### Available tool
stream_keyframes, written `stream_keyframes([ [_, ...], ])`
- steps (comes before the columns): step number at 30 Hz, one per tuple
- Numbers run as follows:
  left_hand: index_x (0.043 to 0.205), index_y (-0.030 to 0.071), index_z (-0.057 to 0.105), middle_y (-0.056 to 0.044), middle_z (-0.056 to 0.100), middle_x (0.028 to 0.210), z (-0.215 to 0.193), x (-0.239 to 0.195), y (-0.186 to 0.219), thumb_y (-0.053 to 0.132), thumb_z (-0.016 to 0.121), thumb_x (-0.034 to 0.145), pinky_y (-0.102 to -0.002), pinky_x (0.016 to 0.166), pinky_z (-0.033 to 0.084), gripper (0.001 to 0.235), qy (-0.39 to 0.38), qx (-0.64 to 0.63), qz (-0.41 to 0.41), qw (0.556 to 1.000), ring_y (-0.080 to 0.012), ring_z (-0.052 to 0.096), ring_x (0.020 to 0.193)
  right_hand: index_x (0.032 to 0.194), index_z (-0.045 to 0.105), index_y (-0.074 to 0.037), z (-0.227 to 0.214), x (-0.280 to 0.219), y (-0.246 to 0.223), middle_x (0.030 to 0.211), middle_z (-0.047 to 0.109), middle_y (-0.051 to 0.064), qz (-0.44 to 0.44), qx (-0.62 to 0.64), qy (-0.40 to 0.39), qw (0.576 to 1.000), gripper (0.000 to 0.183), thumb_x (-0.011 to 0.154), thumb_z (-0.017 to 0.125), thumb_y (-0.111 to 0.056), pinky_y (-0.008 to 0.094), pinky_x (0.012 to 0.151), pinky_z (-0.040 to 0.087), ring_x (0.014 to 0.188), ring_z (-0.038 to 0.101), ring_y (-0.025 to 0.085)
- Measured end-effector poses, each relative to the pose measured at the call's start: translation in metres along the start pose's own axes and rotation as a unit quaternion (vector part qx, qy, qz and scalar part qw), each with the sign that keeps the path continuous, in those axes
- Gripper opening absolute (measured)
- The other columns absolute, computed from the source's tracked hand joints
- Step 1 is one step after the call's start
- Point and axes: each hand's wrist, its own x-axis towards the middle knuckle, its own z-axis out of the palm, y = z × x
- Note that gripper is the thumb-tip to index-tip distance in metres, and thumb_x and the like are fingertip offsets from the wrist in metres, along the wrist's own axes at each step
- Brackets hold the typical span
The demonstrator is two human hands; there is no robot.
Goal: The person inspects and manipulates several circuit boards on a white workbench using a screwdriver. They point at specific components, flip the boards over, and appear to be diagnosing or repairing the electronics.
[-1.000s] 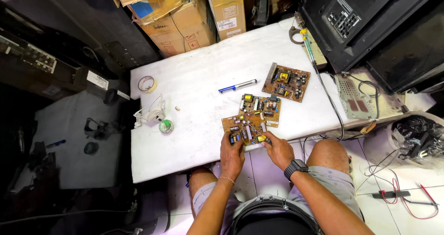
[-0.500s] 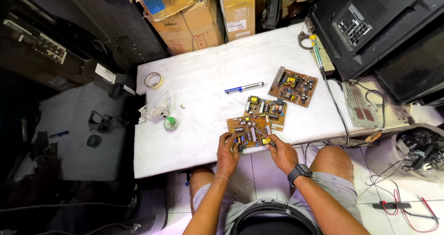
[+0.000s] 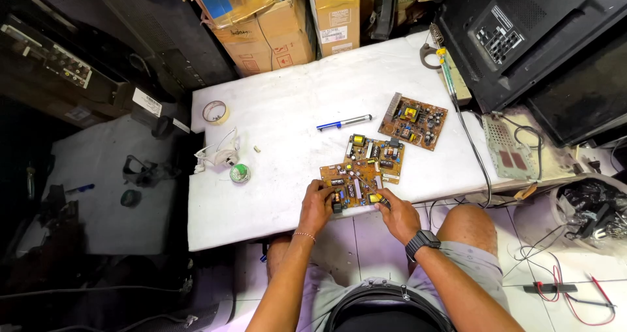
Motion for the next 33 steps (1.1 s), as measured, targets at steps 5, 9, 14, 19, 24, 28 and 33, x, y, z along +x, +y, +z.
stream_keyframes([
  [5, 0.107, 0.008, 0.083, -0.010, 0.066, 0.113, 0.015, 0.006, -0.019, 0.012, 0.074, 0.095, -0.041, 0.101, 0.058, 0.015, 0.011, 0.063, 0.035, 0.997, -0.0314, 0.068, 0.113, 0.136, 0.061, -0.041, 0.000, 0.000, 0.000, 0.106, 0.081, 0.023, -0.002, 0.001, 0.003, 1.000, 0.032, 0.104, 0.063, -0.035, 0.057, 0.098, 0.059, 0.109, 0.076, 0.047],
  [9, 0.108, 0.006, 0.082, -0.011, 0.067, 0.112, 0.017, 0.001, -0.011, 0.008, 0.069, 0.098, -0.041, 0.098, 0.058, 0.017, 0.028, 0.043, 0.015, 0.999, -0.0318, 0.069, 0.110, 0.136, 0.062, -0.042, -0.001, -0.003, -0.002, 0.106, 0.082, 0.022, 0.005, 0.006, 0.006, 1.000, 0.032, 0.105, 0.062, -0.035, 0.056, 0.099, 0.058, 0.109, 0.076, 0.046],
  [14, 0.105, 0.007, 0.080, -0.011, 0.068, 0.110, 0.026, 0.001, -0.015, 0.009, 0.069, 0.098, -0.041, 0.094, 0.058, 0.014, 0.063, 0.051, 0.015, 0.997, -0.0317, 0.069, 0.108, 0.136, 0.061, -0.042, -0.001, -0.001, -0.002, 0.109, 0.081, 0.022, 0.007, -0.005, -0.001, 1.000, 0.032, 0.105, 0.061, -0.035, 0.057, 0.101, 0.057, 0.111, 0.075, 0.047],
  [19, 0.113, 0.007, 0.079, -0.011, 0.068, 0.114, 0.009, -0.007, -0.002, 0.008, 0.070, 0.099, -0.040, 0.095, 0.059, 0.017, 0.073, -0.029, -0.008, 0.997, -0.0312, 0.069, 0.111, 0.136, 0.061, -0.042, 0.001, -0.001, -0.001, 0.109, 0.081, 0.022, 0.004, 0.003, 0.000, 1.000, 0.031, 0.105, 0.062, -0.036, 0.057, 0.100, 0.058, 0.111, 0.075, 0.047],
  [24, 0.128, -0.001, 0.072, -0.020, 0.067, 0.121, -0.007, -0.024, 0.014, -0.001, 0.063, 0.100, -0.044, 0.098, 0.061, 0.030, 0.090, -0.152, -0.092, 0.980, -0.0386, 0.069, 0.114, 0.137, 0.060, -0.042, 0.001, -0.001, 0.001, 0.107, 0.081, 0.023, 0.004, -0.011, -0.004, 1.000, 0.032, 0.105, 0.060, -0.036, 0.057, 0.098, 0.059, 0.109, 0.076, 0.047],
  [28, 0.131, 0.000, 0.073, -0.018, 0.065, 0.121, -0.002, -0.017, 0.010, 0.001, 0.063, 0.101, -0.043, 0.099, 0.060, 0.032, 0.064, -0.122, -0.091, 0.986, -0.0362, 0.069, 0.117, 0.136, 0.062, -0.041, -0.001, -0.001, -0.002, 0.106, 0.082, 0.022, 0.005, 0.001, -0.001, 1.000, 0.031, 0.106, 0.061, -0.035, 0.056, 0.097, 0.059, 0.108, 0.076, 0.046],
  [33, 0.121, 0.004, 0.078, -0.014, 0.065, 0.112, 0.013, -0.010, -0.008, 0.003, 0.065, 0.098, -0.044, 0.098, 0.058, 0.026, 0.079, -0.096, -0.079, 0.989, -0.0367, 0.069, 0.111, 0.137, 0.061, -0.041, 0.002, 0.002, 0.000, 0.105, 0.082, 0.023, 0.010, 0.004, 0.001, 1.000, 0.032, 0.106, 0.061, -0.035, 0.056, 0.096, 0.059, 0.107, 0.076, 0.047],
])
